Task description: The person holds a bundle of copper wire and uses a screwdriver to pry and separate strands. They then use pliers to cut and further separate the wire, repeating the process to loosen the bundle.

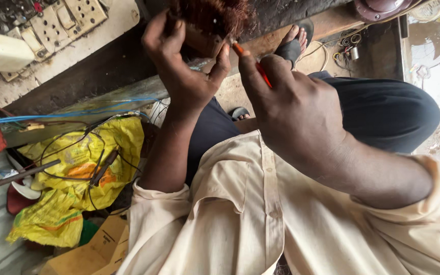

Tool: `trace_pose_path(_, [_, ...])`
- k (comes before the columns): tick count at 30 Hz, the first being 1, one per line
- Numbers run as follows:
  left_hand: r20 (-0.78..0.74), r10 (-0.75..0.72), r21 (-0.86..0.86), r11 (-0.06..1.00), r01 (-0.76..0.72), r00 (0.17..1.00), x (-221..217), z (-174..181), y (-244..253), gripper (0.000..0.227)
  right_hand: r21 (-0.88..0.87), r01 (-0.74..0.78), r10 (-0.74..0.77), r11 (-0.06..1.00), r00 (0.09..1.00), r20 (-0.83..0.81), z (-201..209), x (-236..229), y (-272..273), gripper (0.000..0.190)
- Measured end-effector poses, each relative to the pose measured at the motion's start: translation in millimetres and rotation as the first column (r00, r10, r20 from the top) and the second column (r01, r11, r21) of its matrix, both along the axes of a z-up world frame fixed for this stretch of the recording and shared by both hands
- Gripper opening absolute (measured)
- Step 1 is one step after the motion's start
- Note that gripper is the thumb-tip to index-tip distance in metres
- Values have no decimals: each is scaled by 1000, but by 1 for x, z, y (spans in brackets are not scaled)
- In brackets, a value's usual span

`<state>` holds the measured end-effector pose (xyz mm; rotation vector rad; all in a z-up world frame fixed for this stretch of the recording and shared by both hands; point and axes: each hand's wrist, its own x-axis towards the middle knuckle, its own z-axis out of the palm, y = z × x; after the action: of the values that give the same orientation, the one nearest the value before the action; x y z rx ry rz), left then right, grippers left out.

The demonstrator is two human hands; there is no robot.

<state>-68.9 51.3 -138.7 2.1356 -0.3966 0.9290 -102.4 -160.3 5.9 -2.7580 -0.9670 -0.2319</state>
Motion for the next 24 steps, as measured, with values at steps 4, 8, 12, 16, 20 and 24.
trace_pose_path(4, [19,89,3,996,-89,996,-4,-7,-10,90,21,17,-16,1000,999,-33,-14,-6,-9,54])
trace_pose_path(8, [-130,123,-49,990,-130,984,-6,-12,-20,93,25,-20,19,1000,1000,25,-28,-5,-13,65])
trace_pose_path(12, [114,72,105,991,-84,991,7,-10,-2,120,65,-31,30,997,999,23,-51,-3,-17,59])
trace_pose_path(16, [-171,125,157,983,-98,977,-21,5,20,113,268,-65,57,961,998,38,-74,-6,-17,56])
trace_pose_path(20, [-124,172,303,944,-128,977,-22,38,32,120,361,-40,43,932,999,1,-81,-3,-16,54])
trace_pose_path(24, [57,15,566,823,-44,998,8,74,41,123,410,-11,42,912,997,-68,-78,-4,-14,55])
